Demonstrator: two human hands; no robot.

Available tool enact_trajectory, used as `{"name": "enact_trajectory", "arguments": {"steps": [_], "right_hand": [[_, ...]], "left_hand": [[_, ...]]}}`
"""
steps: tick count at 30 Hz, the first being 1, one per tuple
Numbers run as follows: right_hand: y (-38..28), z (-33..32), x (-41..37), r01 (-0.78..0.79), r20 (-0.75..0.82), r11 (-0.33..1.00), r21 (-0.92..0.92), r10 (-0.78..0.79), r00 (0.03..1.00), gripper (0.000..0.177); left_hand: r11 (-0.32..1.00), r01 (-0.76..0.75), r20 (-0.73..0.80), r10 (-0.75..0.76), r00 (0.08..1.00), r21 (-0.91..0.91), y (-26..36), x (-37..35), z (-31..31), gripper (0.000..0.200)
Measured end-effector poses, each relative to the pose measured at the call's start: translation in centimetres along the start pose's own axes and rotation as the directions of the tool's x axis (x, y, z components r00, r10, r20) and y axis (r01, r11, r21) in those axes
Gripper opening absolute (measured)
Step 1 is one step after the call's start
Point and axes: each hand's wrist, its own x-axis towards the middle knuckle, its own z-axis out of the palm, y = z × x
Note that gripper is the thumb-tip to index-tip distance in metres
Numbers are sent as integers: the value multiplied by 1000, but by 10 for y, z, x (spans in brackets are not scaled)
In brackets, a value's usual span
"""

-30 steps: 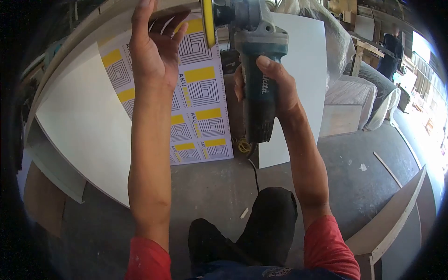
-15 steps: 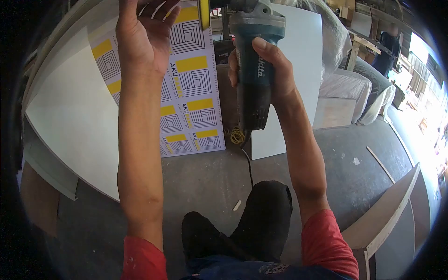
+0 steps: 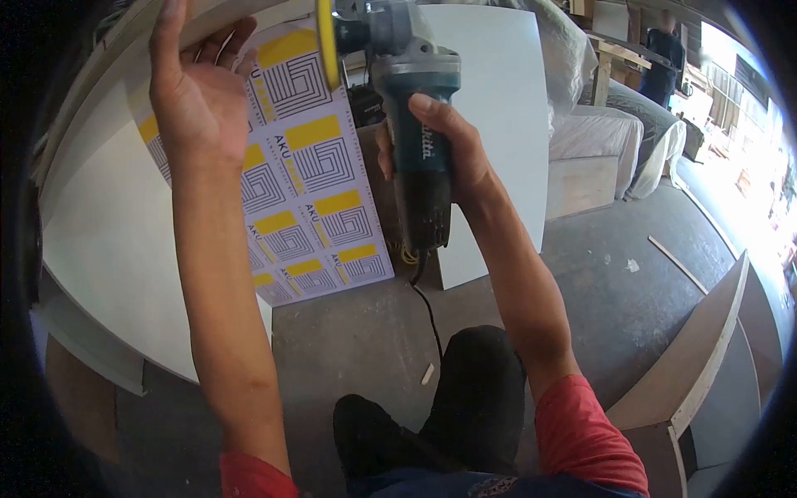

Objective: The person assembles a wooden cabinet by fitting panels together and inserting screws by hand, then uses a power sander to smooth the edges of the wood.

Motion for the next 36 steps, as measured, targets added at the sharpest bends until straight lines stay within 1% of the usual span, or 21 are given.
{"name": "enact_trajectory", "arguments": {"steps": [2, 3, 4, 6, 8, 13, 15, 17, 19, 20, 21, 25, 26, 27, 28, 29, 30, 31, 33, 34, 36], "right_hand": [[-2, 2, 1, 6, 10, 1000, -25, -5, 1000, 63], [-3, 4, 1, 5, 16, 999, -45, -4, 1000, 63], [-4, 5, 2, 3, 25, 998, -67, -2, 1000, 64], [-6, 6, 6, 10, 36, 994, -106, -6, 999, 64], [-6, 5, 11, 32, 69, 991, -128, -24, 997, 65], [-7, 6, 13, 47, 61, 987, -154, -38, 997, 65], [-6, 6, 13, 47, 61, 986, -157, -38, 997, 65], [-8, 3, 13, 71, 108, 984, -164, -54, 993, 65], [-8, 4, 14, 71, 104, 984, -164, -55, 993, 65], [-8, 4, 14, 72, 98, 984, -162, -57, 994, 65], [-8, 3, 15, 72, 100, 984, -162, -56, 993, 65], [-8, 3, 19, 37, 76, 988, -149, -26, 997, 65], [-8, 3, 20, 30, 71, 990, -138, -20, 997, 65], [-8, 4, 19, 29, 77, 990, -139, -18, 997, 65], [-8, 4, 18, 58, 105, 990, -131, -44, 994, 65], [-8, 4, 17, 87, 132, 989, -122, -70, 989, 65], [-10, 4, 16, 86, 136, 989, -121, -70, 988, 65], [-11, 3, 17, 84, 128, 989, -125, -68, 989, 65], [-12, 3, 16, 84, 121, 988, -131, -68, 990, 65], [-12, 4, 15, 79, 112, 990, -119, -66, 991, 65], [-14, 6, 14, 77, 107, 991, -106, -66, 992, 65]], "left_hand": [[999, -20, -15, 21, 1000, 25, -2, 3, -2, 89], [998, 52, 201, -44, 979, -33, -33, 39, -44, 88], [998, 52, 209, -42, 977, -42, -33, 38, -42, 88], [998, 57, 174, -56, 983, -1, -28, 34, -40, 92], [999, 40, 179, -43, 983, 19, -27, 33, -40, 91], [999, 13, 206, -23, 978, 50, -20, 22, -30, 88], [973, -228, 114, 230, 966, -33, -14, -5, -10, 89], [970, -241, 88, 243, 966, -35, -18, -4, -10, 90], [967, -253, 60, 255, 965, -38, -14, -3, -1, 91], [990, -141, -69, 143, 987, 26, -4, -3, 12, 91], [997, -19, -202, 33, 979, 74, 2, -3, 19, 91], [992, 18, -168, 3, 986, 125, -5, 2, 2, 91], [994, -101, -60, 103, 993, 35, -15, 0, -7, 90], [976, -209, 40, 211, 977, -67, -11, -1, -7, 89], [975, -211, 35, 214, 976, -65, -8, 0, -3, 89], [995, -103, -78, 103, 992, -1, -4, 1, 6, 88], [999, 12, -196, -2, 981, 49, 2, 1, 12, 86], [999, 12, -198, -1, 980, 51, 0, 2, 7, 86], [997, -58, -46, 60, 997, 55, -3, 4, -3, 83], [997, -60, -45, 62, 997, 52, -2, 4, 0, 83], [999, 16, -192, -9, 981, 32, 2, 4, 10, 81]]}}
